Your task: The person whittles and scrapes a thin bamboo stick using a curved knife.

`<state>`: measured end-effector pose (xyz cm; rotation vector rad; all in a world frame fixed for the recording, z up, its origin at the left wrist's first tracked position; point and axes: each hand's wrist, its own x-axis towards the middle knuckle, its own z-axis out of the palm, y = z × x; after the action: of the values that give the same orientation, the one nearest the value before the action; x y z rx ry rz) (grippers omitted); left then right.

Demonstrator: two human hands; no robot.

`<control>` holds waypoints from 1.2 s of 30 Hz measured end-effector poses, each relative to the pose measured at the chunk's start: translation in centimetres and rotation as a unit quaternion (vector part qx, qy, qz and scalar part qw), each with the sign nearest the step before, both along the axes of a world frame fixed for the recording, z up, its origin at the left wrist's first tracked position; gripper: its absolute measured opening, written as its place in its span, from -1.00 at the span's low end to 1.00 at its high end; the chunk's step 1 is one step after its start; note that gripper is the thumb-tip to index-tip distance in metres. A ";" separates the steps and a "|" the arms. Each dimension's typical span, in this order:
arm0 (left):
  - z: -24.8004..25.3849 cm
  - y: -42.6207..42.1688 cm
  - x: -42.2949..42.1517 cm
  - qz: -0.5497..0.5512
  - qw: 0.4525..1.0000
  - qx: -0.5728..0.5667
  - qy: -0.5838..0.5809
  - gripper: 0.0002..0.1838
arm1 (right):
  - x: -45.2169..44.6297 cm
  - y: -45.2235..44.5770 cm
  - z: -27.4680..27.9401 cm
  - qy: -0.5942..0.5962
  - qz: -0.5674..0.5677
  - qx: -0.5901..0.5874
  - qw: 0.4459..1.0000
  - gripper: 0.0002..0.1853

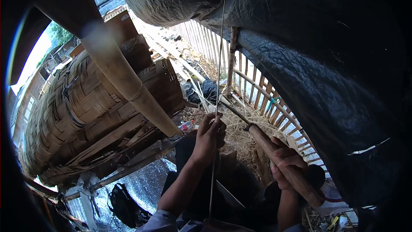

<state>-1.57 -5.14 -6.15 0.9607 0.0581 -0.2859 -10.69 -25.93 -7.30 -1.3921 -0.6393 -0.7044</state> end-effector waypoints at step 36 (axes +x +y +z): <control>-2.4 -0.6 -0.1 0.016 0.996 0.080 0.029 -0.90 | 3.2 1.9 -0.2 0.033 0.035 -0.205 0.978 -0.84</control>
<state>-1.70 -5.72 -8.51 1.1099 0.1502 -0.2827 -7.50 -24.03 -7.47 -1.7547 -0.8072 -0.4836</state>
